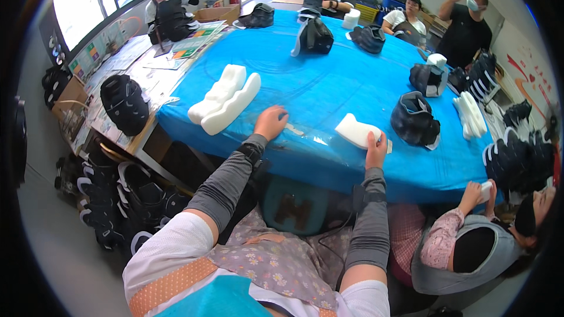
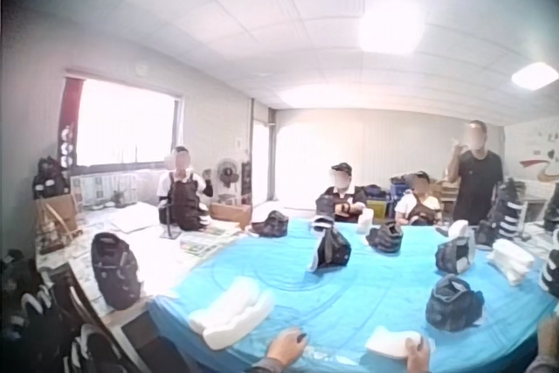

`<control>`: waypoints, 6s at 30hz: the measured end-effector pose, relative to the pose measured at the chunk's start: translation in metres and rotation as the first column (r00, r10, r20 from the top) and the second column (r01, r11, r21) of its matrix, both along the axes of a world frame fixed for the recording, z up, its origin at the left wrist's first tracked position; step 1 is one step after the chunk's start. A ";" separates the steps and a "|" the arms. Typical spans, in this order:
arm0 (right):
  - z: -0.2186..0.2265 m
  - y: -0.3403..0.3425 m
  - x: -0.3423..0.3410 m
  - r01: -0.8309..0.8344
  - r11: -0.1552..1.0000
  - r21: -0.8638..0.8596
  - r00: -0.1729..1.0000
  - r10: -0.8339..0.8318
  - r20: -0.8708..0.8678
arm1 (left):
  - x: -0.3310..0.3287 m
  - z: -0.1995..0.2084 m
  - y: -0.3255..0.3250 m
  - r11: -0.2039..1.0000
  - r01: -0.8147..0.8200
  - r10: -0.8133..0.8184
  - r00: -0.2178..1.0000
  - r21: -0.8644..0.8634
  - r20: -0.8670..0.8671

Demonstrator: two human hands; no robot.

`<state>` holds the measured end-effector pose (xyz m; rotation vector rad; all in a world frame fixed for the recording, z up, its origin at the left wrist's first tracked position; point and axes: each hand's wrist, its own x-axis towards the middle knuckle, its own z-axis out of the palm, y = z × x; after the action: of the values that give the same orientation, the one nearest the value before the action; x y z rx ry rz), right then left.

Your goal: Inserting foam ankle supports and inner padding into shoe uppers at a manufacturing table.

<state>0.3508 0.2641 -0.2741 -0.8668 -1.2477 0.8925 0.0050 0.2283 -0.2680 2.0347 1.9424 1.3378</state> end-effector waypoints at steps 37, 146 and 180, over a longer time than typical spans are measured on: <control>0.002 -0.001 -0.021 0.310 0.947 0.089 0.818 -0.313 0.483 | -0.041 0.081 0.309 0.981 -0.038 0.073 0.982 -0.193 0.176; 0.097 -0.173 -0.200 -0.413 0.910 0.024 0.841 0.392 -0.373 | 0.044 0.024 -0.102 0.894 0.282 -0.446 0.625 0.347 0.641; 0.076 -0.172 -0.104 -0.217 0.874 0.435 0.899 0.005 0.438 | 0.040 0.014 -0.132 0.914 0.319 -0.398 0.571 0.252 0.718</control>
<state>0.2470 0.0924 -0.1984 -0.6037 -1.8240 0.4503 0.0449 0.0959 -0.2539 1.3771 1.0308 1.7778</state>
